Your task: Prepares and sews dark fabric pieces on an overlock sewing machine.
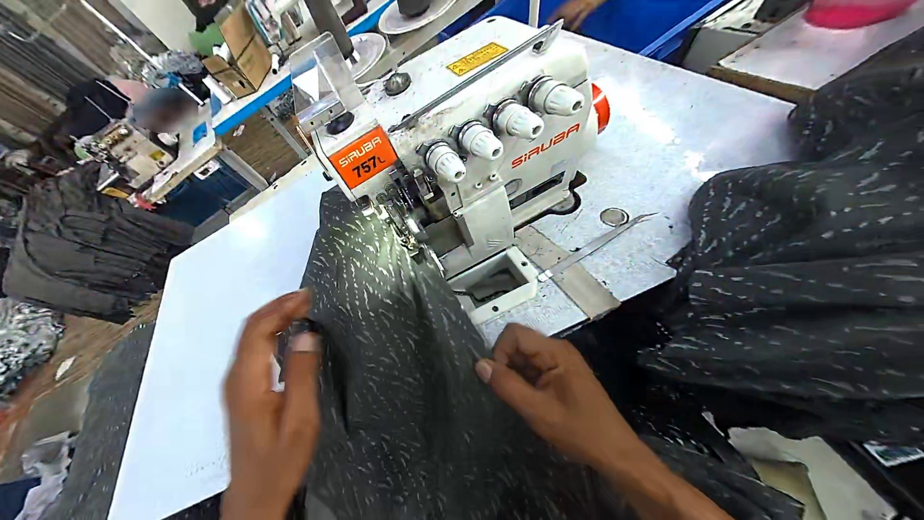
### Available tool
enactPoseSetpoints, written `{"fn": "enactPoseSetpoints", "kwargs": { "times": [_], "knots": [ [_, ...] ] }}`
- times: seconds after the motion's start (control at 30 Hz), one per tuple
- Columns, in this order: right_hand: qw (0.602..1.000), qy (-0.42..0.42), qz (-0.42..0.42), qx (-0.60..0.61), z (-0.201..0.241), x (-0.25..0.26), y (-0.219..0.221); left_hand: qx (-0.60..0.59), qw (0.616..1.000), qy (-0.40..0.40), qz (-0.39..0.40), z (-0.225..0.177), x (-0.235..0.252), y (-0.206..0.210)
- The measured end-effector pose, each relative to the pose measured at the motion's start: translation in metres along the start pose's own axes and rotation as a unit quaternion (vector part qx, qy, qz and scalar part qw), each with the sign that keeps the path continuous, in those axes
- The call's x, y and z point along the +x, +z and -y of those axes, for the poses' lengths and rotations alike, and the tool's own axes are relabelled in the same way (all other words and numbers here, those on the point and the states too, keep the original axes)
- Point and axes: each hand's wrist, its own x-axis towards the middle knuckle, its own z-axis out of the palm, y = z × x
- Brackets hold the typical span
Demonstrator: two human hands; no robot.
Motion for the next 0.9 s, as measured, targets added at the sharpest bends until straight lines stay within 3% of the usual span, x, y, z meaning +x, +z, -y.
{"fn": "enactPoseSetpoints", "kwargs": {
  "times": [0.07,0.2,0.33,0.43,0.5,0.57,0.63,0.7,0.77,0.83,0.9],
  "knots": [
    [1.000,0.011,-0.009,-0.006,0.004,0.010,-0.001,0.025,0.997,0.004,0.067,-0.015,0.011,0.026],
    [1.000,0.023,0.004,-0.015,0.017,0.030,0.005,0.155,0.982,0.017,0.103,0.006,0.046,0.045],
    [0.999,0.034,-0.005,-0.016,0.019,0.045,0.013,0.179,0.981,0.011,0.072,0.027,0.059,0.044],
    [0.999,0.035,-0.025,-0.015,0.019,0.040,0.012,0.145,0.989,-0.013,0.010,0.024,0.021,0.022],
    [0.998,0.060,-0.015,-0.022,0.019,0.027,0.000,0.085,0.992,-0.094,0.020,0.024,-0.023,0.001],
    [0.989,0.132,0.055,-0.040,0.023,0.021,-0.017,0.113,0.972,-0.187,0.082,0.047,-0.060,-0.008],
    [0.966,0.196,0.168,-0.028,0.027,0.021,-0.029,0.176,0.953,-0.213,0.124,0.072,-0.089,-0.010],
    [0.940,0.211,0.267,0.006,0.025,0.013,-0.040,0.163,0.960,-0.202,0.109,0.086,-0.097,-0.012],
    [0.922,0.212,0.324,0.000,0.019,-0.008,-0.052,0.005,0.957,-0.276,0.086,0.086,-0.093,-0.031],
    [0.918,0.207,0.338,-0.026,0.014,-0.036,-0.063,-0.140,0.939,-0.313,-0.009,0.083,-0.074,-0.060],
    [0.931,0.199,0.307,0.005,0.016,-0.058,-0.066,-0.133,0.949,-0.272,-0.090,0.080,-0.044,-0.079]
  ]
}}
